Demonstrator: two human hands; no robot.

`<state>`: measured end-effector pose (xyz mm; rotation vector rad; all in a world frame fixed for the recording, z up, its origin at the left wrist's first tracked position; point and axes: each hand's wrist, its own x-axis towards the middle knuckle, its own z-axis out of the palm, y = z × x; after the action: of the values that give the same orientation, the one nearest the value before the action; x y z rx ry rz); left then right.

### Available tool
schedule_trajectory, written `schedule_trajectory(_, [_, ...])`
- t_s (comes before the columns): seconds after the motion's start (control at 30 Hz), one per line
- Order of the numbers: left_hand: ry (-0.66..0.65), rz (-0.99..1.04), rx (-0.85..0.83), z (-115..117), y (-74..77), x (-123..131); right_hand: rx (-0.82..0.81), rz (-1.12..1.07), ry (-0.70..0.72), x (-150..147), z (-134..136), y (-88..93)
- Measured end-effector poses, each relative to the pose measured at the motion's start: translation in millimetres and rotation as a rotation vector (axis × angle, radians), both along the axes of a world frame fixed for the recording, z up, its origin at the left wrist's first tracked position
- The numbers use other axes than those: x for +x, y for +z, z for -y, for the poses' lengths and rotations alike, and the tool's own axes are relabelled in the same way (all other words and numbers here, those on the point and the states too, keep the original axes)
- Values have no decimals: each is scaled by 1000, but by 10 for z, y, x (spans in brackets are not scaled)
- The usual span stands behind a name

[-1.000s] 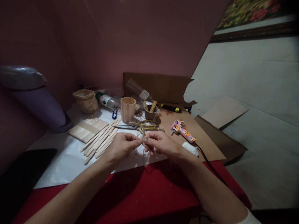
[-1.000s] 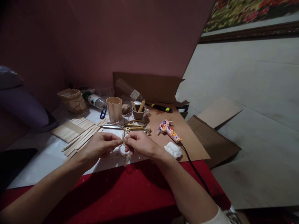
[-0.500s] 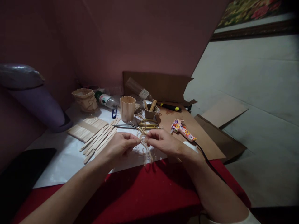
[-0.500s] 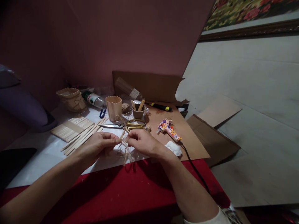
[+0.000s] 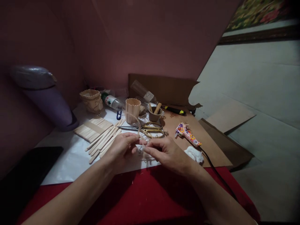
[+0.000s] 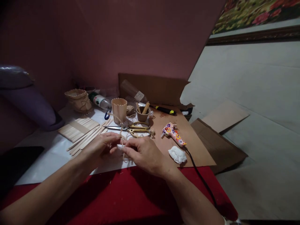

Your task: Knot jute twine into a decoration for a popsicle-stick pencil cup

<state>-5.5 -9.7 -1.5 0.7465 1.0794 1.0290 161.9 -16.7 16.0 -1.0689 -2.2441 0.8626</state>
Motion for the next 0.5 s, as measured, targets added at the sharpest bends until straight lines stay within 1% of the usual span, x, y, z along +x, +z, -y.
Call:
schedule_trajectory(0.07, [6,72,-18,-22,40,-34,-66,49,93,-6,46,23])
schedule_trajectory(0.1, [13,101,-19,-32,58,-52,-122,76,169,5,62,43])
schedule_trajectory(0.17, [33,141,2,-47,84,-82,-278,129,366,56,77,98])
schedule_trajectory(0.2, [41,149,19,-51,92,-93,-348,138,431,89,73,129])
schedule_trajectory(0.23, [42,147,35,-52,95,-99,-388,120,435,121,59,155])
schedule_trajectory(0.27, [30,137,49,-49,94,-101,-384,66,363,146,37,173])
schedule_trajectory(0.3, [9,123,63,-42,91,-99,-332,-15,226,159,7,179])
schedule_trajectory(0.37, [-54,99,77,-18,79,-78,-143,-204,-94,140,-63,142])
schedule_trajectory(0.4, [-87,95,83,-1,71,-62,-60,-272,-188,108,-96,100])
schedule_trajectory(0.43, [-120,94,94,18,63,-43,-25,-314,-198,64,-123,48])
schedule_trajectory(0.47, [-148,94,107,36,55,-23,-50,-347,-168,15,-143,-10])
schedule_trajectory(0.5, [-173,94,119,52,47,-3,-120,-384,-117,-32,-156,-67])
